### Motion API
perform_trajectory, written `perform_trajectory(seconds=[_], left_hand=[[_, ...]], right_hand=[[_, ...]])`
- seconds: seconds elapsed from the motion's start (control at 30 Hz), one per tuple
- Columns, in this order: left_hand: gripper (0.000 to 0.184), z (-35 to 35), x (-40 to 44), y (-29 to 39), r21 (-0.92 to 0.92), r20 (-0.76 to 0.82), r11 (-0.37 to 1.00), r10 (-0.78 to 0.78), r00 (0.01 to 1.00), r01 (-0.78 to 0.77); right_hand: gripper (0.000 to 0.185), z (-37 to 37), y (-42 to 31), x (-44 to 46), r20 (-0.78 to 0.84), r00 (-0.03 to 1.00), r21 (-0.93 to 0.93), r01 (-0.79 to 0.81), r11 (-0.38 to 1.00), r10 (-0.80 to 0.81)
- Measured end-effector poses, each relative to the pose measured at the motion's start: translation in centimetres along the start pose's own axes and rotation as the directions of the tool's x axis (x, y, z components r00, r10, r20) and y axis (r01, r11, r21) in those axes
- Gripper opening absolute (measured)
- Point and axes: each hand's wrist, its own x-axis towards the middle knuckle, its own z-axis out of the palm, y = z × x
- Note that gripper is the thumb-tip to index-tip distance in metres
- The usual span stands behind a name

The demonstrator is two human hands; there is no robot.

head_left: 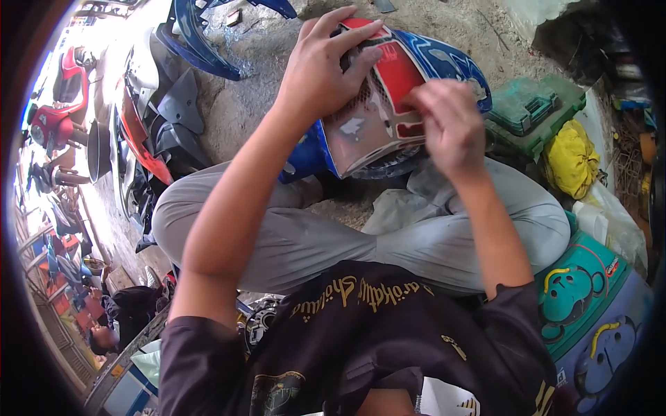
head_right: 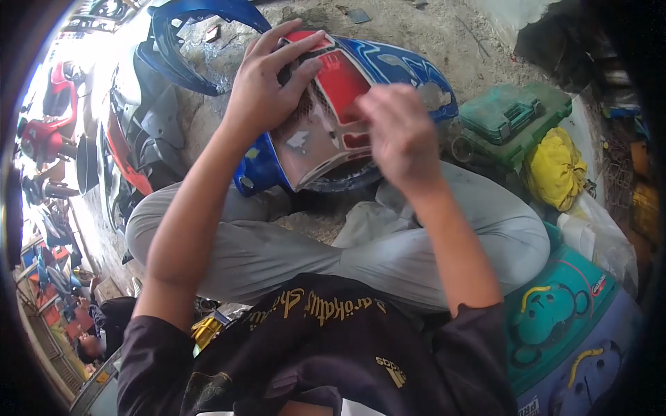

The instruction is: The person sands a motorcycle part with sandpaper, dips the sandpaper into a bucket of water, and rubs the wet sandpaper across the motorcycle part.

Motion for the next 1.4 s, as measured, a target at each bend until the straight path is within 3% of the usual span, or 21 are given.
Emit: perform_trajectory(seconds=[0.1, 0.2, 0.23, 0.33, 0.37, 0.5, 0.63, 0.7, 0.77, 0.8, 0.83, 0.87, 0.93, 0.97, 1.07, 1.1, 1.23, 1.4], left_hand=[[0.040, 0.2, -0.4, -2.0, -0.060, -0.182, 0.975, 0.198, 0.963, -0.212], [0.044, -1.3, -1.4, -1.3, -0.082, 0.050, 0.980, 0.187, 0.981, -0.183], [0.061, -1.9, -1.5, -1.2, -0.084, 0.126, 0.984, 0.169, 0.978, -0.159], [0.085, -2.4, -2.1, -1.4, -0.015, 0.163, 0.991, 0.135, 0.977, -0.134], [0.105, -2.2, -2.5, -1.3, 0.020, 0.186, 0.989, 0.143, 0.972, -0.149], [0.110, -2.2, -3.1, 0.9, 0.089, 0.215, 0.992, 0.072, 0.974, -0.093], [0.103, -2.0, -3.3, 0.9, 0.068, 0.152, 0.996, 0.051, 0.987, -0.062], [0.096, -1.8, -3.5, 0.8, 0.050, 0.102, 0.999, 0.008, 0.995, -0.013], [0.085, -1.5, -4.5, 0.6, 0.061, 0.054, 0.998, 0.014, 0.998, -0.017], [0.080, -1.3, -4.7, 0.5, 0.061, 0.032, 0.998, 0.023, 0.999, -0.025], [0.067, -1.9, -4.5, 1.4, 0.045, 0.042, 0.999, 0.009, 0.999, -0.011], [0.066, -1.8, -4.7, 1.2, 0.049, 0.036, 0.999, 0.022, 0.999, -0.023], [0.066, -1.4, -5.1, 0.7, 0.051, 0.015, 0.998, 0.046, 0.999, -0.047], [0.065, -1.2, -5.0, 0.6, 0.052, 0.009, 0.998, 0.040, 0.999, -0.040], [0.062, -1.1, -5.1, 0.8, 0.051, 0.002, 0.999, 0.018, 1.000, -0.018], [0.062, -1.0, -5.0, 0.8, 0.051, -0.004, 0.999, 0.013, 1.000, -0.013], [0.058, -1.1, -4.9, 1.2, 0.072, -0.017, 0.997, 0.023, 1.000, -0.022], [0.058, -1.1, -5.3, 1.4, 0.076, -0.018, 0.997, 0.028, 0.999, -0.027]], right_hand=[[0.030, -0.3, 1.5, 2.2, 0.022, 0.999, 0.007, -0.024, 1.000, 0.023], [0.030, 0.1, -0.6, 2.7, 0.035, 0.999, 0.020, 0.036, 0.999, -0.037], [0.030, 0.4, -1.0, 2.8, 0.027, 0.998, 0.028, 0.054, 0.998, -0.055], [0.032, 0.5, 1.8, 2.2, 0.006, 0.998, -0.024, -0.066, 0.998, 0.067], [0.034, 0.6, 1.9, 1.8, 0.029, 0.999, -0.064, -0.011, 0.998, 0.013], [0.034, 0.7, -1.8, 2.4, 0.076, 0.997, 0.071, 0.022, 0.997, -0.027], [0.033, 0.6, 0.5, 2.2, 0.028, 0.998, -0.059, -0.059, 0.997, 0.060], [0.033, 1.2, -1.7, 2.6, 0.051, 0.999, 0.032, 0.011, 0.999, -0.013], [0.034, 0.8, -1.9, 3.1, 0.081, 0.996, 0.079, 0.041, 0.996, -0.047], [0.031, 0.9, -0.2, 2.7, 0.043, 0.997, 0.012, 0.062, 0.998, -0.063], [0.031, 0.6, 0.6, 2.5, 0.045, 0.999, 0.008, 0.016, 1.000, -0.016], [0.030, 0.4, 1.0, 2.4, 0.048, 0.999, 0.005, -0.027, 1.000, 0.027], [0.031, 0.8, -1.0, 2.0, 0.046, 0.997, -0.001, 0.067, 0.998, -0.067], [0.036, 0.5, -2.5, 2.1, 0.099, 0.994, 0.050, 0.035, 0.998, -0.040], [0.033, 0.5, 0.0, 1.6, 0.030, 0.999, -0.047, 0.031, 0.998, -0.030], [0.033, 0.4, 0.7, 1.8, 0.006, 0.999, 0.006, -0.051, 0.999, 0.051], [0.032, 1.5, -2.7, 1.4, 0.056, 0.991, 0.036, 0.121, 0.992, -0.123], [0.026, 1.5, -0.7, 0.7, -0.017, 0.995, 0.025, 0.095, 0.995, -0.095]])
